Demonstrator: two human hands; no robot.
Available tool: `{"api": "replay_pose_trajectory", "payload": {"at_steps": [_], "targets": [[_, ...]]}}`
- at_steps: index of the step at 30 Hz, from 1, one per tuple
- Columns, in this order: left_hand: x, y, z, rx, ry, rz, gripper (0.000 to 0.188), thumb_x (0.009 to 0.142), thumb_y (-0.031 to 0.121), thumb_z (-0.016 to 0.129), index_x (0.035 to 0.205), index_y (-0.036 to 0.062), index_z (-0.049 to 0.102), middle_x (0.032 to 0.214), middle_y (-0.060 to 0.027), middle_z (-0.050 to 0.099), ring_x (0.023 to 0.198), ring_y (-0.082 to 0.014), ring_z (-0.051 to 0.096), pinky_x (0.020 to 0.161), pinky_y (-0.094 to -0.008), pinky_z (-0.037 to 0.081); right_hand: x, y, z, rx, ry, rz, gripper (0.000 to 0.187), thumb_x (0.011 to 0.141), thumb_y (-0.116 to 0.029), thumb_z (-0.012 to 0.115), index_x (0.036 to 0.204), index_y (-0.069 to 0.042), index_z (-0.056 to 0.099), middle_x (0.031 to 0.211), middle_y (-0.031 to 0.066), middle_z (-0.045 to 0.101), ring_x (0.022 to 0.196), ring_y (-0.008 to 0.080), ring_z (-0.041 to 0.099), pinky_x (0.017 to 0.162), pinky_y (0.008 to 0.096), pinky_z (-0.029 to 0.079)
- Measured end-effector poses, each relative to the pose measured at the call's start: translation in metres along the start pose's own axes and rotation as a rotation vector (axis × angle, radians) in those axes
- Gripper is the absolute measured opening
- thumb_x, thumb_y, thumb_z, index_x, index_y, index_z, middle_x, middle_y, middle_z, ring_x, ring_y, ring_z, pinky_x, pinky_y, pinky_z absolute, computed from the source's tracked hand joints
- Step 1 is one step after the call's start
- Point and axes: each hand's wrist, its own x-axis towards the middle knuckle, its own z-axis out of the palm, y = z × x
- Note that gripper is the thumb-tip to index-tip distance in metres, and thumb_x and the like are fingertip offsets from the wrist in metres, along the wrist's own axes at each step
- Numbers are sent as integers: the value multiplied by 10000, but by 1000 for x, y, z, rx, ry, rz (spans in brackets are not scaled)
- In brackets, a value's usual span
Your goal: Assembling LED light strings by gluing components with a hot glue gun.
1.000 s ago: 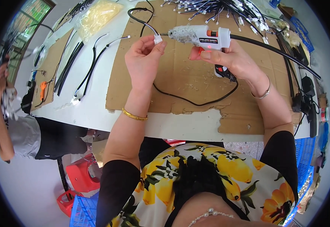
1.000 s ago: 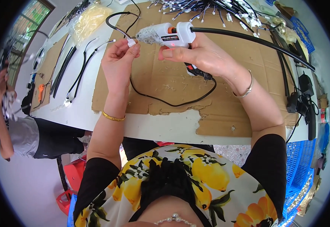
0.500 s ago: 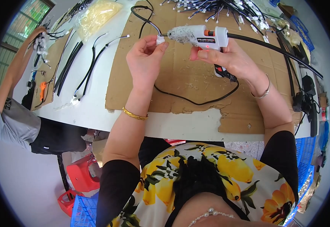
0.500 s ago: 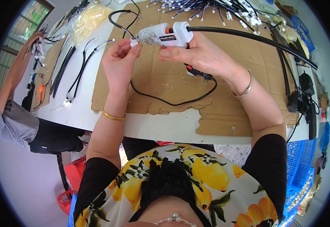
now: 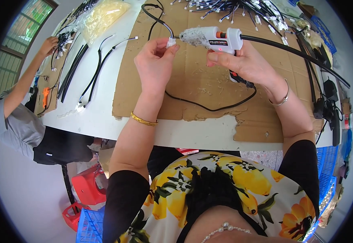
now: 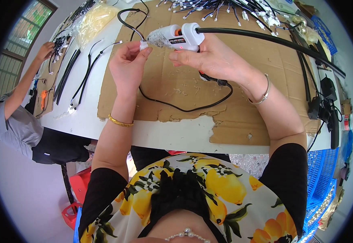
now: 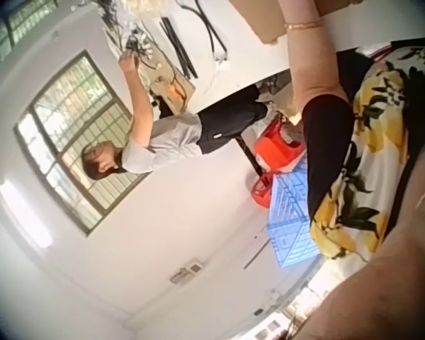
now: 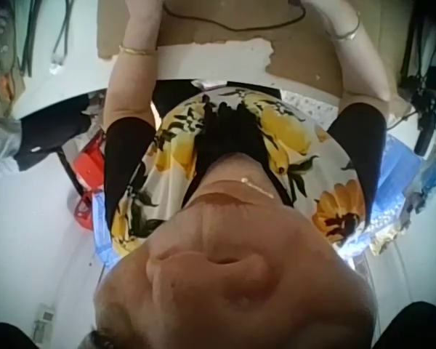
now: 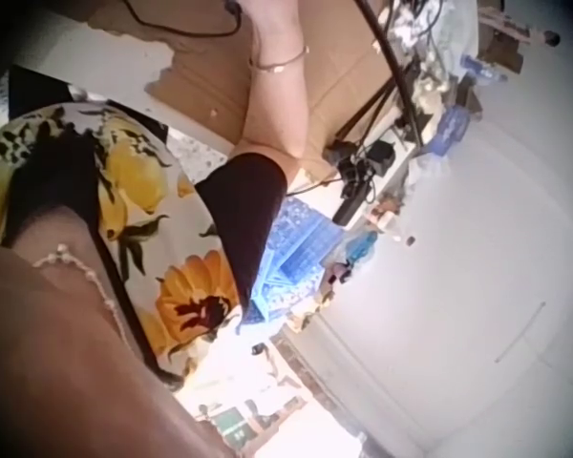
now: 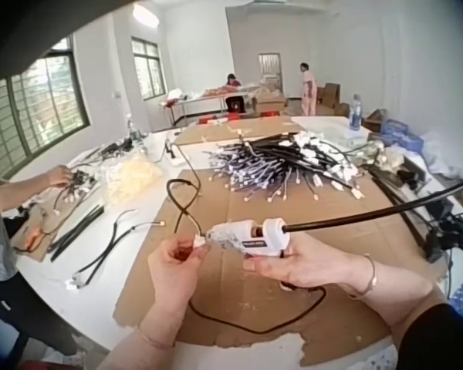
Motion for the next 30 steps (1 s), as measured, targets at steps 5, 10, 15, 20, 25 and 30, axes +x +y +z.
{"api": "replay_pose_trajectory", "payload": {"at_steps": [5,10,15,20,25,30], "targets": [[1,-2,0,-16,-21,4,166,698,28,703,840,-9,625,737,-63,654,609,-84,588,567,-211,463,1,5,2,63,9,-40,252,840,-196,574,998,-1,554,844,30,591,803,103,571,707,241,436],[-1,3,-3,-20,-53,-19,163,703,20,700,844,-13,624,738,-59,654,615,-79,583,572,-207,465,-3,-1,3,56,20,-40,236,839,-218,575,965,-20,553,785,9,576,788,82,562,655,225,424],[-1,3,-2,-51,-41,-32,167,703,8,701,846,-21,619,739,-58,653,620,-75,580,573,-201,464,-4,-2,4,51,29,-79,208,837,-253,588,907,-58,560,729,-18,569,702,50,536,532,197,356],[-1,6,-2,-13,-43,-19,169,701,7,703,844,-22,618,736,-58,652,616,-70,578,569,-197,460,-6,-4,8,84,61,-113,228,830,-282,601,895,-65,576,702,-20,576,630,33,510,489,190,346],[-2,10,-2,8,-37,-5,166,699,9,707,837,-21,619,724,-54,649,607,-68,575,560,-196,454,-7,-5,6,51,60,-75,260,823,-314,610,904,-68,588,670,-25,573,566,11,467,452,180,330],[-2,9,-2,74,-16,5,176,699,31,716,835,-25,620,708,-57,644,591,-73,567,561,-201,453,-6,-5,8,80,67,-94,268,823,-317,612,905,-63,589,658,-33,557,557,11,460,442,180,328]]}}
